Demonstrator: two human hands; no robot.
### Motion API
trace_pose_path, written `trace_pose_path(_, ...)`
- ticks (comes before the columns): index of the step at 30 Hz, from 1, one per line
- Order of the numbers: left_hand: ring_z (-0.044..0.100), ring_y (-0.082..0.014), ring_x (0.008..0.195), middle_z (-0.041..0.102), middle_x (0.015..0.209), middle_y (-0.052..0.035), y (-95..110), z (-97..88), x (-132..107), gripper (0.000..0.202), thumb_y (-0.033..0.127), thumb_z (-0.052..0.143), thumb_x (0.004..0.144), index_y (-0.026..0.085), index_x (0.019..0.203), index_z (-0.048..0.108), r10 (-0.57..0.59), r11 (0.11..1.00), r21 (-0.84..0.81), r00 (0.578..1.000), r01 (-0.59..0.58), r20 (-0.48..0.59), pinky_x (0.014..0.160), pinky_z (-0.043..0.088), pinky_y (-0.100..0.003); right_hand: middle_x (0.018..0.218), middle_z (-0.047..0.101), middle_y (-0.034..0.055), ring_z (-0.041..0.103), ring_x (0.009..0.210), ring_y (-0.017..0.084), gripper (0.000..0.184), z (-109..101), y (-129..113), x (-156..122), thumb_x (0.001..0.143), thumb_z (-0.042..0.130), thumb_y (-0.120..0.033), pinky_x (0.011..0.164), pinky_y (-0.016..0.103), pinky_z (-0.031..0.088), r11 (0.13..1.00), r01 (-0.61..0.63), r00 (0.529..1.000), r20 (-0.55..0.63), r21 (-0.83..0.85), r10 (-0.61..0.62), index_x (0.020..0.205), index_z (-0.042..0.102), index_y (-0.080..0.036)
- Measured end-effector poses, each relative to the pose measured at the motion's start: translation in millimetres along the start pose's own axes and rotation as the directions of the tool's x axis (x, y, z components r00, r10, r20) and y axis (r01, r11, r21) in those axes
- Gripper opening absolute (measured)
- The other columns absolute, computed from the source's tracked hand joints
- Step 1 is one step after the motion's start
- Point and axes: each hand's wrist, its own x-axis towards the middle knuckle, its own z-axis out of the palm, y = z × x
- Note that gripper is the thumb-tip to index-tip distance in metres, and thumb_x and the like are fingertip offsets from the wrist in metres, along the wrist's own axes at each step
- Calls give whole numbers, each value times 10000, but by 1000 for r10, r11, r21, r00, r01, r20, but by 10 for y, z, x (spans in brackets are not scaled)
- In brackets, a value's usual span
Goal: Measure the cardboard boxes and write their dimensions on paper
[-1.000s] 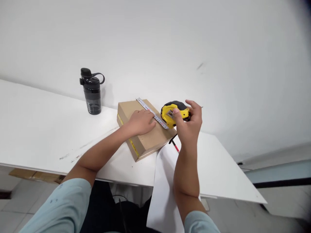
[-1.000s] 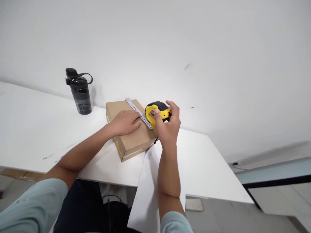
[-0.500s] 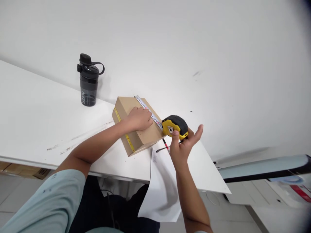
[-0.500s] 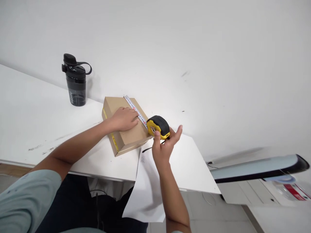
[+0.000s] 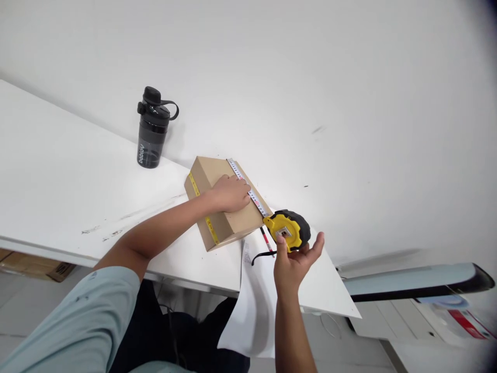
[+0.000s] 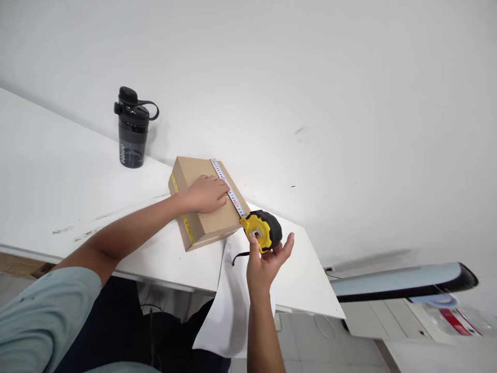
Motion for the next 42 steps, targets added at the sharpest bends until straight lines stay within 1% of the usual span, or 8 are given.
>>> trace_pose_path(4,586,-333,1389,643,1529,-113,-7,1,8,535,428,313,1074,232,1436,655,25,1000,-8,1000,-25,12,1159,446,-513,1488,529,216,647,1300,268,1178,-36,26,-48,805,781,-666,1078,495,590,992,114,993,-6,-46,-114,1702,181,-193)
trace_pose_path(7,530,-330,1456,612,1575,-97,-12,2,18,546,472,312,1075,266,1447,654,74,997,-22,997,-73,35,1199,421,-534,1575,492,232,615,1381,288,1050,-82,47,-97,843,777,-633,1131,511,562,974,206,977,-41,-93,-210,1671,318,-181)
trace_pose_path(11,473,-321,1525,579,1625,-77,-21,22,26,543,506,341,1071,290,1465,645,98,994,-58,995,-96,31,1259,377,-537,1590,522,230,637,1374,308,902,-150,76,-164,858,808,-551,1147,531,556,946,290,951,-69,-144,-302,1603,479,-162)
trace_pose_path(19,443,-323,1561,518,1694,-64,-22,30,28,576,531,374,1058,269,1508,621,110,991,-82,993,-105,48,1291,358,-524,1527,601,200,699,1293,307,789,-188,24,-268,845,855,-438,1091,543,604,926,350,923,-116,-143,-367,1538,579,-180)
trace_pose_path(26,521,-339,1502,518,1690,-68,10,-23,44,568,508,392,1060,270,1524,618,122,991,-63,988,-116,99,1271,381,-505,1453,649,168,725,1225,270,735,-171,-89,-383,847,866,-388,1026,517,648,931,350,923,-131,-106,-362,1507,598,-207)
trace_pose_path(33,545,-319,1479,585,1631,-51,28,-21,82,522,500,387,1074,294,1462,669,141,989,-61,979,-134,144,1274,365,-494,1433,657,176,716,1246,293,747,-287,-209,-599,882,820,-470,1044,559,639,928,298,927,-166,-224,-338,1530,564,-201)
trace_pose_path(37,541,-320,1476,582,1631,-44,24,-12,107,532,507,380,1076,293,1476,658,145,989,-55,979,-138,144,1272,368,-494,1429,653,161,695,1289,293,728,-368,-213,-675,897,816,-416,1102,583,600,918,326,913,-177,-225,-368,1540,544,-213)
trace_pose_path(42,524,-327,1486,532,1677,-19,23,-9,111,530,508,386,1071,322,1496,643,117,992,-58,983,-109,145,1261,374,-509,1490,594,172,656,1352,310,713,-345,-153,-654,923,784,-426,1136,593,574,910,335,906,-182,-245,-383,1551,521,-216)
